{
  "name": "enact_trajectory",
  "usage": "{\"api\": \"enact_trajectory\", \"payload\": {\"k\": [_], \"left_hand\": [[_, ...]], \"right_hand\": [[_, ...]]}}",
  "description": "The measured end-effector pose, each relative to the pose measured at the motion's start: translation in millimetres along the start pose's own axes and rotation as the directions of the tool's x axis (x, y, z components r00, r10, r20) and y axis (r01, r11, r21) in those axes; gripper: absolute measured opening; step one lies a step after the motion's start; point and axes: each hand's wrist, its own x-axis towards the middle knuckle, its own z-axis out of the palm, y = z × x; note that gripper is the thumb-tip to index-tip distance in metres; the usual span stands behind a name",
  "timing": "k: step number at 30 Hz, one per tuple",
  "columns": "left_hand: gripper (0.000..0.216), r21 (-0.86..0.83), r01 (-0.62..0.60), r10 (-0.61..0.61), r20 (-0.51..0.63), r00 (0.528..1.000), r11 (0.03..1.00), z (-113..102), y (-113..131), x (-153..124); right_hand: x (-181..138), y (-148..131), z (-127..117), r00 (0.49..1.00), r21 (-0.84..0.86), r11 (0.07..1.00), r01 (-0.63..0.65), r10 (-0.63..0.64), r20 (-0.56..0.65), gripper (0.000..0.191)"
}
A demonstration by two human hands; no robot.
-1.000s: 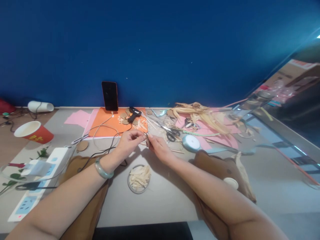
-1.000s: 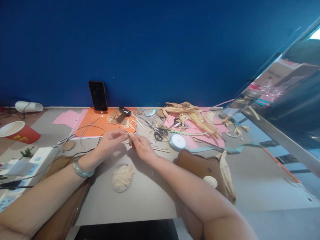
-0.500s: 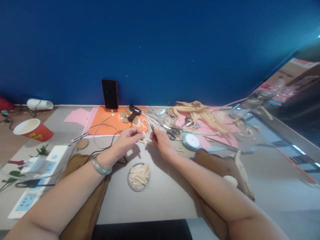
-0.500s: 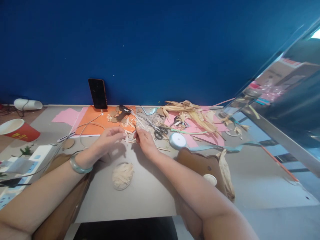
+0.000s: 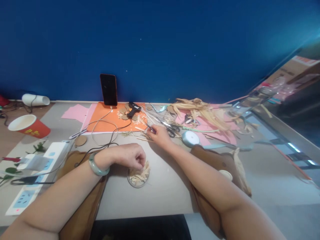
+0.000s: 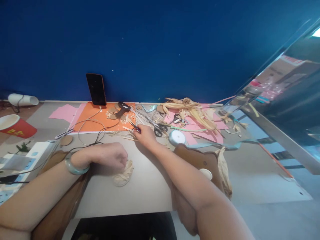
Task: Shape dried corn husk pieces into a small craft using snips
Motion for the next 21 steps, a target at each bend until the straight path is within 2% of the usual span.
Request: {"api": "enact_trajectory", "payload": {"k": [2, 3, 4, 5, 6, 7, 8, 9, 13, 17, 19, 21], "left_hand": [[0.012, -0.045, -0.003, 0.002, -0.026, 1.0, 0.999, -2.1, -4.4, 3.5], [0.016, -0.066, -0.01, 0.005, -0.079, 0.997, 0.998, -3.9, -8.0, 6.3], [0.017, -0.08, -0.015, 0.0, -0.188, 0.982, 0.997, -5.9, -12.7, 10.0], [0.017, -0.074, -0.005, -0.024, -0.376, 0.926, 0.997, -8.2, -18.1, 14.4], [0.017, -0.033, 0.034, -0.047, -0.556, 0.83, 0.999, -10.4, -23.9, 19.1], [0.018, 0.045, 0.106, -0.046, -0.685, 0.727, 0.993, -12.5, -29.6, 23.9], [0.02, 0.133, 0.179, -0.016, -0.76, 0.65, 0.975, -14.2, -34.9, 28.4], [0.023, 0.213, 0.226, 0.027, -0.781, 0.624, 0.951, -15.3, -39.2, 32.4], [0.027, 0.384, 0.382, 0.057, -0.764, 0.643, 0.84, -13.2, -44.9, 42.9], [0.026, 0.459, 0.46, 0.039, -0.739, 0.673, 0.76, -8.9, -42.5, 47.3], [0.025, 0.46, 0.472, 0.049, -0.753, 0.657, 0.752, -9.3, -42.8, 48.6], [0.022, 0.393, 0.448, 0.057, -0.799, 0.599, 0.803, -11.4, -43.3, 49.0]], "right_hand": [[0.2, 0.6, 1.5, 1.0, -0.003, 1.0, 0.0, 0.0, -0.005, 0.014], [0.0, 0.7, 1.7, 1.0, 0.015, 1.0, 0.003, -0.002, -0.01, 0.014], [-0.3, 0.6, 1.7, 1.0, 0.04, 0.999, 0.005, -0.004, -0.018, 0.014], [-0.7, 0.5, 1.5, 1.0, 0.071, 0.998, 0.003, -0.001, -0.028, 0.014], [-1.1, 0.2, 1.2, 0.999, 0.104, 0.995, -0.002, 0.005, -0.036, 0.013], [-1.5, -0.2, 1.0, 0.999, 0.136, 0.991, -0.007, 0.013, -0.042, 0.013], [-2.1, -0.8, 0.8, 0.999, 0.161, 0.987, -0.012, 0.02, -0.049, 0.012], [-2.9, -1.5, 0.5, 0.998, 0.182, 0.983, -0.016, 0.026, -0.052, 0.012], [-7.7, -5.4, -0.5, 0.998, 0.23, 0.972, -0.041, 0.051, -0.04, 0.014], [-12.0, -7.7, -1.4, 0.997, 0.285, 0.956, -0.069, 0.078, -0.023, 0.013], [-12.6, -7.9, -1.8, 0.996, 0.306, 0.949, -0.072, 0.087, -0.035, 0.013], [-12.6, -8.3, -2.8, 0.992, 0.328, 0.941, -0.086, 0.111, -0.057, 0.013]]}}
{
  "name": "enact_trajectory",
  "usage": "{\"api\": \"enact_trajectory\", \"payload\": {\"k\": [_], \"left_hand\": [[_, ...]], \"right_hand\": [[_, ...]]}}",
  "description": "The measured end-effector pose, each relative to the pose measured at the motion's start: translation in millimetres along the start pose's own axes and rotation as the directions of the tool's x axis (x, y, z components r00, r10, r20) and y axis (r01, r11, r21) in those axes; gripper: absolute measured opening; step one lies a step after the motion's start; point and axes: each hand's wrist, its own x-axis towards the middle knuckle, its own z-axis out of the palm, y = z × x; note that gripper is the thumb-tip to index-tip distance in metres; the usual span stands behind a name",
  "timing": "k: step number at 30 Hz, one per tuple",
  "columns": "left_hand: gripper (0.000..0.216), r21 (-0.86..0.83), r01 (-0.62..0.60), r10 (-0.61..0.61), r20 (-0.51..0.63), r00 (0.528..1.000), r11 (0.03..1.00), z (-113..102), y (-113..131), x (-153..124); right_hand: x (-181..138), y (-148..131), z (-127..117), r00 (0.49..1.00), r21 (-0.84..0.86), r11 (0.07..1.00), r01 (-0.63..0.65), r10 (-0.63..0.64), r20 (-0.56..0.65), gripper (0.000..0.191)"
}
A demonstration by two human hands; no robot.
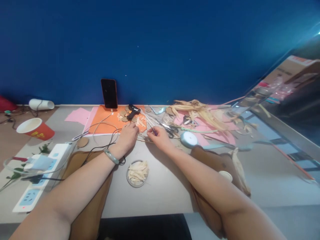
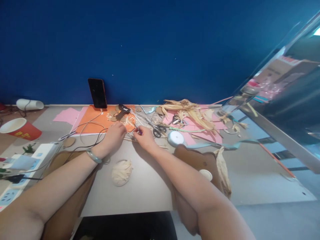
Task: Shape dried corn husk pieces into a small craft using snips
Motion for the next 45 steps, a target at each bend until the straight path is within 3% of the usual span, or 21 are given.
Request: {"api": "enact_trajectory", "payload": {"k": [3, 6, 8, 11, 18, 24, 27, 33, 37, 45], "left_hand": [[0.015, -0.36, 0.107, -0.139, -0.063, 0.988, 0.927, -4.5, -0.5, 1.5], [0.015, -0.763, 0.257, -0.256, 0.124, 0.959, 0.593, -12.3, 1.8, -1.6], [0.02, -0.852, 0.355, -0.256, 0.271, 0.928, 0.384, -17.0, 3.8, -5.4], [0.024, -0.886, 0.391, -0.243, 0.333, 0.911, 0.249, -22.0, 6.1, -10.0], [0.028, -0.9, 0.381, -0.216, 0.337, 0.916, 0.211, -29.8, 10.0, -11.8], [0.023, -0.867, 0.421, -0.141, 0.397, 0.907, 0.267, -33.6, 11.5, -14.0], [0.022, -0.865, 0.414, -0.147, 0.387, 0.91, 0.285, -34.8, 12.7, -15.2], [0.024, -0.922, 0.364, -0.205, 0.334, 0.92, 0.132, -39.0, 17.6, -16.0], [0.027, -0.92, 0.389, -0.197, 0.373, 0.906, 0.044, -41.1, 19.9, -16.4], [0.027, -0.904, 0.425, -0.155, 0.415, 0.897, 0.041, -44.5, 22.9, -17.6]], "right_hand": [[-1.3, -3.6, -2.0, 0.998, 0.114, 0.992, -0.06, 0.062, -0.016, 0.02], [-5.5, -10.3, -4.5, 0.994, 0.275, 0.955, -0.109, 0.103, 0.036, 0.036], [-8.9, -15.1, -5.8, 0.995, 0.339, 0.936, -0.096, 0.079, 0.064, 0.039], [-12.4, -19.9, -6.6, 0.997, 0.383, 0.922, -0.058, 0.031, 0.077, 0.034], [-14.9, -20.8, -6.1, 0.993, 0.407, 0.912, -0.058, 0.012, 0.115, 0.032], [-18.4, -25.3, -7.2, 0.992, 0.402, 0.915, -0.042, -0.011, 0.128, 0.027], [-19.5, -27.6, -6.7, 0.995, 0.384, 0.923, -0.025, -0.013, 0.096, 0.033], [-21.4, -25.7, -0.2, 0.988, 0.419, 0.901, -0.116, 0.059, 0.146, 0.054], [-24.0, -21.8, 4.8, 0.988, 0.385, 0.92, -0.073, 0.013, 0.155, 0.054], [-25.4, -14.4, 8.6, 0.979, 0.341, 0.94, -0.001, -0.068, 0.192, 0.053]]}}
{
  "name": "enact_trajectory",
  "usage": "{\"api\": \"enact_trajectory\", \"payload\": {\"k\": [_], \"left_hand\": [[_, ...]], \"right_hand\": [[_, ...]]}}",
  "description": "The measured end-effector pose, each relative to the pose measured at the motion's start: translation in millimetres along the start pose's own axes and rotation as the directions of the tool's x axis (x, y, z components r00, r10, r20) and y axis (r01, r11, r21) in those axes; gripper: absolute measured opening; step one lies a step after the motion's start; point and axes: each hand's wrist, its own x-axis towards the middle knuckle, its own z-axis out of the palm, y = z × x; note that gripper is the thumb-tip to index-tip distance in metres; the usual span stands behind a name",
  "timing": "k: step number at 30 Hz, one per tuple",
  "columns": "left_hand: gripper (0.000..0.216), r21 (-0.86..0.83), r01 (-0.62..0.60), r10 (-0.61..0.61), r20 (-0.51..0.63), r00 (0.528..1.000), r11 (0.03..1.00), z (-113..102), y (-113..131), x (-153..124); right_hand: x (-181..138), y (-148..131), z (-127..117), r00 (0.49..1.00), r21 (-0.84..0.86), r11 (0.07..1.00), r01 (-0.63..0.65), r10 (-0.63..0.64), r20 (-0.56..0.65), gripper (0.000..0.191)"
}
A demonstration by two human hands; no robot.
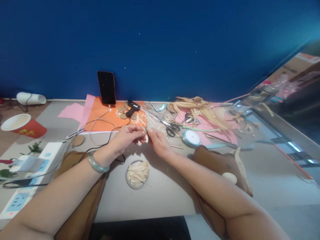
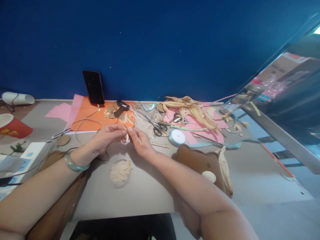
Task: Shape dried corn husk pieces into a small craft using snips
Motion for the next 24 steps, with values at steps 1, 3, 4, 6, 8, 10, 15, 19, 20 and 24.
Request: {"api": "enact_trajectory", "payload": {"k": [1, 3, 4, 6, 8, 10, 15, 19, 20, 24], "left_hand": [[0.026, -0.003, 0.003, -0.003, 0.002, 1.0, 1.0, 0.0, -0.3, 0.0], [0.025, -0.01, 0.003, -0.003, 0.015, 1.0, 1.0, -0.2, -1.4, 0.4], [0.025, -0.011, 0.002, -0.001, 0.022, 1.0, 1.0, -0.5, -2.0, 0.7], [0.024, -0.005, 0.003, -0.003, 0.033, 0.999, 1.0, -1.0, -2.9, 1.3], [0.024, 0.003, 0.009, -0.009, 0.033, 0.999, 1.0, -1.3, -3.1, 1.6], [0.024, 0.011, 0.017, -0.017, 0.027, 0.999, 1.0, -1.4, -2.9, 1.3], [0.024, 0.006, 0.013, -0.013, 0.045, 0.999, 1.0, -0.5, -2.3, 0.3], [0.023, 0.002, 0.015, -0.015, 0.044, 0.999, 1.0, -0.2, -2.2, 0.5], [0.023, 0.003, 0.015, -0.015, 0.045, 0.999, 1.0, -0.3, -2.0, 0.5], [0.022, 0.007, 0.004, -0.005, 0.053, 0.999, 1.0, -0.1, -0.7, -0.1]], "right_hand": [[0.0, 0.2, 0.0, 1.0, -0.003, 1.0, -0.001, 0.001, 0.007, 0.053], [0.1, 0.0, 0.0, 1.0, -0.004, 1.0, -0.008, 0.008, 0.021, 0.053], [0.1, -0.3, 0.1, 1.0, -0.005, 1.0, -0.013, 0.013, 0.026, 0.053], [0.1, -1.3, 0.3, 0.999, -0.002, 1.0, -0.023, 0.023, 0.035, 0.054], [0.1, -2.4, 0.4, 0.999, 0.011, 1.0, -0.028, 0.028, 0.044, 0.054], [-0.2, -3.6, 0.6, 0.998, 0.03, 0.999, -0.029, 0.028, 0.049, 0.054], [-0.8, -6.1, 0.8, 0.998, 0.068, 0.997, -0.035, 0.031, 0.061, 0.053], [-0.5, -6.0, 0.7, 0.998, 0.081, 0.996, -0.037, 0.032, 0.061, 0.052], [-0.3, -5.7, 0.7, 0.998, 0.076, 0.996, -0.038, 0.034, 0.056, 0.052], [-0.4, -6.1, 0.4, 0.998, 0.068, 0.997, -0.031, 0.027, 0.05, 0.052]]}}
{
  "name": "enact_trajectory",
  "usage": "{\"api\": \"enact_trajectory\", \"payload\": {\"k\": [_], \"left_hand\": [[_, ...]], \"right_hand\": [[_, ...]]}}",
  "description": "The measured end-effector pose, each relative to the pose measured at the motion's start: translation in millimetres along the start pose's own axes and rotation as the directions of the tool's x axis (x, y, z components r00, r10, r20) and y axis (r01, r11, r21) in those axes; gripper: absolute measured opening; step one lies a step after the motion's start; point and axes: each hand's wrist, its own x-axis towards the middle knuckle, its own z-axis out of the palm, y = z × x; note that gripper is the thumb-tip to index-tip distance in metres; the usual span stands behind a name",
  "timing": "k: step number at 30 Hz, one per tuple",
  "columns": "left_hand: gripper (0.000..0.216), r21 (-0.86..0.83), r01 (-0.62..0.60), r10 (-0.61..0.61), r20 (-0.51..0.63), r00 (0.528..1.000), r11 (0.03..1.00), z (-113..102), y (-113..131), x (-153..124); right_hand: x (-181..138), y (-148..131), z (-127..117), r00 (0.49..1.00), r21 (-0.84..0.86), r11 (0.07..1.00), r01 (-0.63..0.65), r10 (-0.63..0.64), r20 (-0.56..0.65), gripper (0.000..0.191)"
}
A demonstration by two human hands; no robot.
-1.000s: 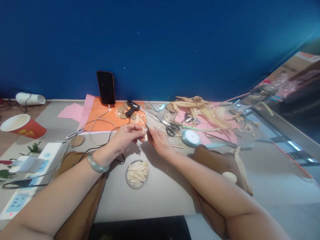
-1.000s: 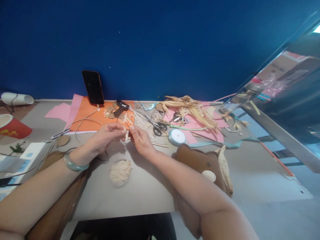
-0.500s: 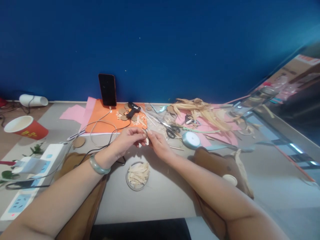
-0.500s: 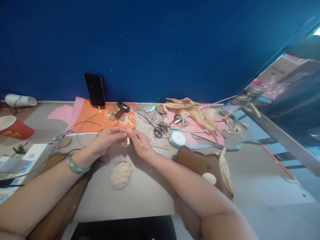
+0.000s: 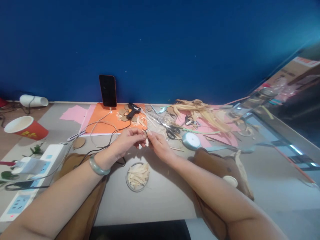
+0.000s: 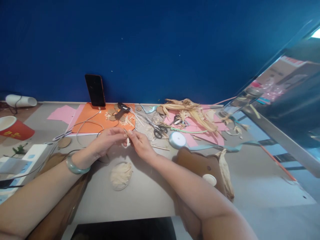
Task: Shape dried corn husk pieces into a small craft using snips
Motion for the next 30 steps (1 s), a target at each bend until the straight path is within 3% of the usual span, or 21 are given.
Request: {"api": "enact_trajectory", "payload": {"k": [11, 15, 30], "left_hand": [[0.019, 0.044, -0.043, 0.045, -0.043, 0.998, 0.998, 3.7, 3.4, -1.9], [0.018, 0.037, -0.022, 0.024, -0.054, 0.998, 0.999, 4.9, 3.5, -1.2], [0.02, 0.053, -0.062, 0.063, -0.019, 0.998, 0.997, 4.4, 0.3, -1.0]], "right_hand": [[0.8, -3.2, -2.1, 0.996, -0.05, 0.999, -0.001, -0.003, -0.085, 0.055], [1.9, -1.0, -1.4, 0.998, 0.016, 1.0, -0.014, 0.015, -0.065, 0.055], [2.6, 8.5, 0.8, 0.999, 0.018, 1.0, 0.022, -0.021, -0.032, 0.055]]}}
